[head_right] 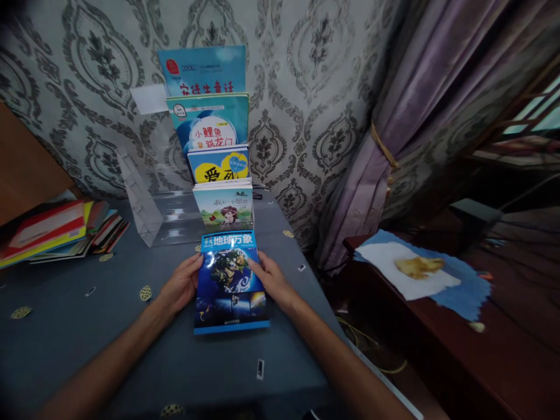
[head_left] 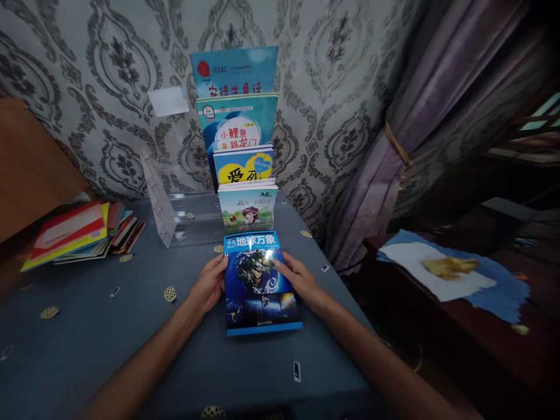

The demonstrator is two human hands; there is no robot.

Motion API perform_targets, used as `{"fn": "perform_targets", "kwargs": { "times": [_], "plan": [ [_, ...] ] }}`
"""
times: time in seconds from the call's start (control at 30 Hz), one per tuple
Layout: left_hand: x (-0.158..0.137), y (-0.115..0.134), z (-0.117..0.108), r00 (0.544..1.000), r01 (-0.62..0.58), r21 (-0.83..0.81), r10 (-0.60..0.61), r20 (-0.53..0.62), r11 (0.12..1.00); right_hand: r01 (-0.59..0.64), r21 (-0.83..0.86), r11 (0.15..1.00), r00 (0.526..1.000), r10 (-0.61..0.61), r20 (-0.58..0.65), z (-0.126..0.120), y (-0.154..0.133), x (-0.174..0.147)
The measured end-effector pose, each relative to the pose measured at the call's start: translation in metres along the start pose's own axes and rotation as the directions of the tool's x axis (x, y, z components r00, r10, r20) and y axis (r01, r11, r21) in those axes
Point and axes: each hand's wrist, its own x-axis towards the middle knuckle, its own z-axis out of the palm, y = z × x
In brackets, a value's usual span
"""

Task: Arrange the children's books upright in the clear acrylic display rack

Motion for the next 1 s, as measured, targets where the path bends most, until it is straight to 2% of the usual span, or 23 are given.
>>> {"fn": "perform_targets", "kwargs": {
  "times": [0.07,0.17,0.3,0.4,0.57,0.7,0.87,0.93,1.0],
  "plan": [
    [0.002,0.001,-0.002,1.000,-0.006,-0.003,0.006,-0.029,1.000,-0.099,0.117,0.988,0.992,0.090,0.086,0.000,-0.005,-0.002],
    [0.002,0.001,-0.004,0.999,-0.017,0.001,0.017,-0.035,1.000,-0.205,0.198,0.959,0.973,0.179,0.144,0.000,-0.011,-0.004],
    [0.002,0.003,-0.005,0.999,-0.038,0.006,0.038,-0.018,0.999,-0.262,0.215,0.941,0.958,0.227,0.175,-0.002,-0.013,-0.005],
    [0.002,0.004,-0.001,0.998,-0.060,0.001,0.060,-0.022,0.998,-0.255,0.173,0.951,0.959,0.226,0.169,-0.005,-0.014,-0.003],
    [0.005,0.012,0.006,0.990,-0.136,-0.022,0.135,-0.026,0.990,-0.131,0.065,0.989,0.983,0.121,0.138,-0.009,-0.026,0.003],
    [0.007,0.028,0.013,0.978,-0.207,0.008,0.207,0.002,0.978,0.045,-0.075,0.996,0.987,-0.033,0.156,-0.011,-0.049,0.010],
    [0.009,0.037,0.020,0.913,-0.399,0.033,0.393,0.111,0.916,0.314,-0.233,0.920,0.949,-0.303,0.081,-0.010,-0.062,0.010],
    [0.010,0.031,0.016,0.900,-0.425,0.065,0.414,0.134,0.903,0.355,-0.315,0.880,0.931,-0.364,0.033,-0.008,-0.056,0.007],
    [0.011,0.022,0.009,0.906,-0.415,0.145,0.393,0.157,0.898,0.342,-0.391,0.854,0.927,-0.376,-0.009,-0.005,-0.046,0.004]
  ]
}}
